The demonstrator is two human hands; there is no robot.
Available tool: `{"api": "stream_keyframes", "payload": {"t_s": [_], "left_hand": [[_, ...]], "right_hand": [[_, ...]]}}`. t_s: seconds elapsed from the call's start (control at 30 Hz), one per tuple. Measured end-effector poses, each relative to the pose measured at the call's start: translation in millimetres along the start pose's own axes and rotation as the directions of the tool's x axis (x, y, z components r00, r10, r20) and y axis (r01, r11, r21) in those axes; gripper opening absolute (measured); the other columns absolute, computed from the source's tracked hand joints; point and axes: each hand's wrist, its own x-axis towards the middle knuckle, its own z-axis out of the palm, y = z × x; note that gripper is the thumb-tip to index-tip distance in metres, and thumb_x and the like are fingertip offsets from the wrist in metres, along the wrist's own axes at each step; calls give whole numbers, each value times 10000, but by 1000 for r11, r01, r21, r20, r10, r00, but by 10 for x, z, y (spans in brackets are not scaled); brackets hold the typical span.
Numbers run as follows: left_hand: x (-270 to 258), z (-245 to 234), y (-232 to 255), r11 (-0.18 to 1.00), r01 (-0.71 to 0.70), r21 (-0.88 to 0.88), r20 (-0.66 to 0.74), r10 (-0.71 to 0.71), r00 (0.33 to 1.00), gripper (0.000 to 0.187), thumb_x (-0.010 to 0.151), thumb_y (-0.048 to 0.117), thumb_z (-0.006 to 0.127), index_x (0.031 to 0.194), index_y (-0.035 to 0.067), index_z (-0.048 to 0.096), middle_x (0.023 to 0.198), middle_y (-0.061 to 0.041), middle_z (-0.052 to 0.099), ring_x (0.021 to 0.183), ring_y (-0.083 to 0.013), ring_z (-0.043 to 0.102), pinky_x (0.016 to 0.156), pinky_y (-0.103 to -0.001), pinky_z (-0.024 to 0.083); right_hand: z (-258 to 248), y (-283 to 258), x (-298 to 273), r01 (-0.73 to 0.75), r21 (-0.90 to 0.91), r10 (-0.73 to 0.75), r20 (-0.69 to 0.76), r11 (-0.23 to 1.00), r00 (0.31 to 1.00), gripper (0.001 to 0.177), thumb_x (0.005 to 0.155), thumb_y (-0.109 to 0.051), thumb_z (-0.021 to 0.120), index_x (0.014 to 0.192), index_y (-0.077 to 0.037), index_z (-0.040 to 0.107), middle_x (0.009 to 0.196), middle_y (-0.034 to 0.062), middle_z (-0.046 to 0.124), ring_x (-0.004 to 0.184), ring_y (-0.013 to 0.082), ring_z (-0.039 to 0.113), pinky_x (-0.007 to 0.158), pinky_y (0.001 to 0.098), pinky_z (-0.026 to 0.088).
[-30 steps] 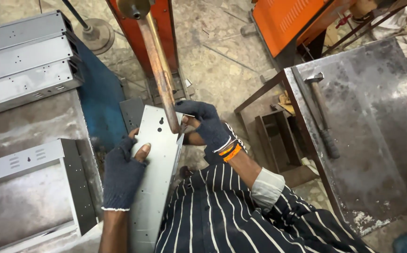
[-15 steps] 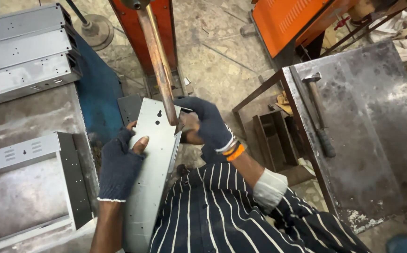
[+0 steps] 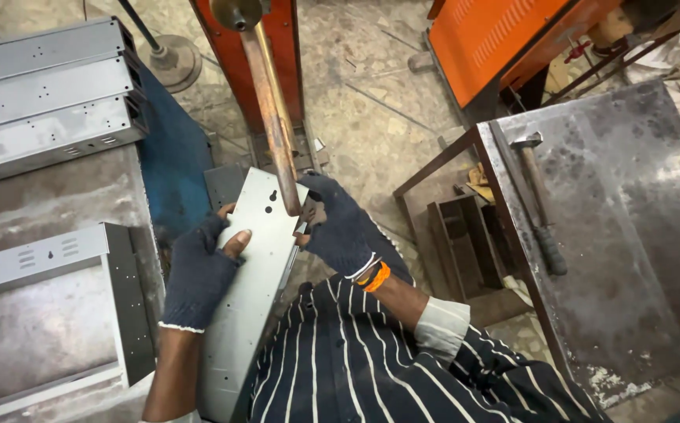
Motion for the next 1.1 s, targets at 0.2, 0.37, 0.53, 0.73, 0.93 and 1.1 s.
{"api": "stream_keyframes", "payload": {"t_s": [0.2,0.37,0.53,0.73,0.93,1.1], "left_hand": [[19,-20,122,994,24,-109,32,-20,999,455,906,178,695,1322,-3,653,1076,-68,757,916,-99,643,811,-287,535],[214,42,230,995,33,-93,4,-33,999,448,897,172,699,1314,12,670,1048,-57,764,882,-96,648,797,-286,535],[260,104,276,996,3,-89,-53,-8,999,437,900,169,704,1309,18,681,1027,-68,766,867,-98,650,791,-287,532],[176,135,249,983,88,-163,-63,-99,993,452,884,186,720,1302,24,666,1063,-76,758,844,-93,653,727,-297,549],[128,43,162,992,-48,-114,-86,38,996,509,875,212,743,1310,-25,624,1128,-122,748,971,-125,691,822,-289,547],[160,-108,144,962,-9,274,-245,79,966,567,837,356,840,1243,-11,690,971,-193,720,822,-225,656,742,-360,515]], "right_hand": [[-93,-119,95,72,-115,-72,5,991,997,782,653,-124,917,1346,-47,563,1243,100,650,1130,216,665,1004,346,553],[-179,-103,246,73,-54,-73,-11,996,997,748,714,-164,922,1356,-33,561,1245,106,667,1165,221,677,1037,356,552],[-211,42,360,150,-31,-150,0,988,989,740,761,-221,930,1367,-22,554,1274,114,659,1181,234,685,1034,365,568],[-179,34,287,197,-83,-199,-21,977,980,719,741,-203,921,1348,-26,578,1306,152,662,1183,260,695,1020,382,581],[-179,-232,119,83,-126,-84,-5,989,996,743,747,-144,894,1391,-18,545,1324,177,658,1198,289,689,1034,379,565],[-67,-386,-117,54,-266,-52,15,962,999,758,739,-152,898,1394,-12,544,1339,213,641,1176,332,684,944,371,564]]}}
